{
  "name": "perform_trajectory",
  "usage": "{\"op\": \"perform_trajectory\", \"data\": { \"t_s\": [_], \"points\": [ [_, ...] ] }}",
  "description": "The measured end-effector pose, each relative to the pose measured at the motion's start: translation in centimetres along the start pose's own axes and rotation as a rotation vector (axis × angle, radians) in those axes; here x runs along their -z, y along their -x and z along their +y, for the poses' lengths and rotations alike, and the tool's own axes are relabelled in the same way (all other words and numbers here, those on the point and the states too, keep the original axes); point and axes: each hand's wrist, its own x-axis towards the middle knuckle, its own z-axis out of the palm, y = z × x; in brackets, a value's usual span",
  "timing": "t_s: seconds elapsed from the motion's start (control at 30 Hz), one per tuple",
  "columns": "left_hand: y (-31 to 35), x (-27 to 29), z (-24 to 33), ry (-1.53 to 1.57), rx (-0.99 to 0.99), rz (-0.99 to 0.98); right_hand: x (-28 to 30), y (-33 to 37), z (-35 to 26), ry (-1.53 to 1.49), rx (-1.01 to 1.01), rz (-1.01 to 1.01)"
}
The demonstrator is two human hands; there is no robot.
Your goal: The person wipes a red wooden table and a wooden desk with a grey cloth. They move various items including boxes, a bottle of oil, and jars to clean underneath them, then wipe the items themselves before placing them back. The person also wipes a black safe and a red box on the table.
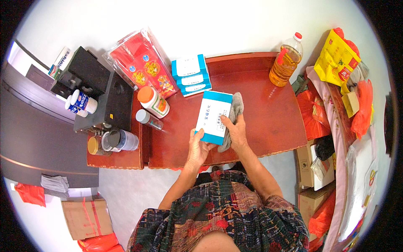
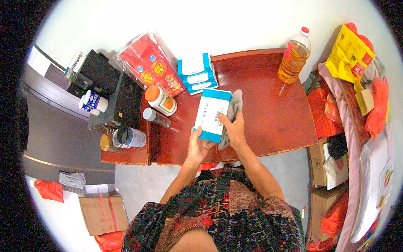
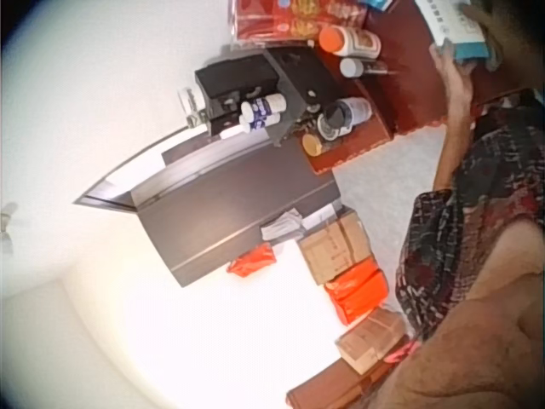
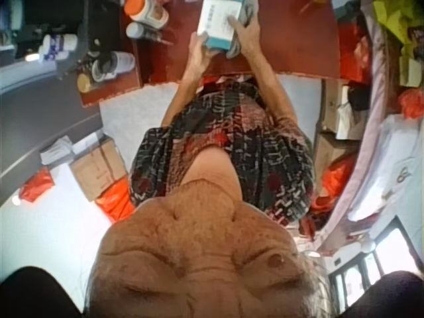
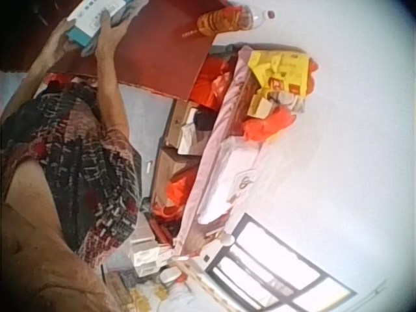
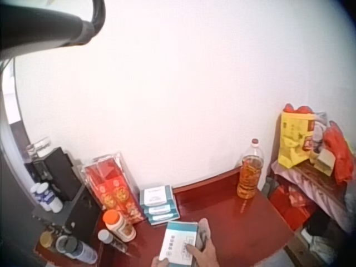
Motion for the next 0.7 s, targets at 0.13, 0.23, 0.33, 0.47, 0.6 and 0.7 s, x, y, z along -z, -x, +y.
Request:
{"op": "perform_trajectory", "data": {
  "t_s": [0.13,0.23,0.33,0.47,0.6,0.7],
  "points": [
    [-0.3,-0.2,2.6,-0.458,-0.212,-0.002,1.2,-1.3,-0.3,0.231,0.115,-0.067],
    [-0.2,-2.5,5.2,-0.591,-0.255,-0.024,0.7,-0.9,0.3,0.504,0.229,-0.147],
    [-1.1,-3.0,4.0,-0.515,-0.253,-0.067,-0.7,0.3,0.6,0.832,0.358,-0.130],
    [-0.9,-3.5,2.6,-0.386,-0.260,0.131,-1.1,1.6,-0.9,0.862,0.329,-0.359],
    [-1.6,-0.2,1.7,0.164,0.110,-0.207,0.5,2.3,-0.4,0.581,0.414,-0.555],
    [-0.8,0.6,0.9,0.244,0.196,-0.178,0.4,3.5,-0.4,0.456,0.291,-0.531]
  ]
}}
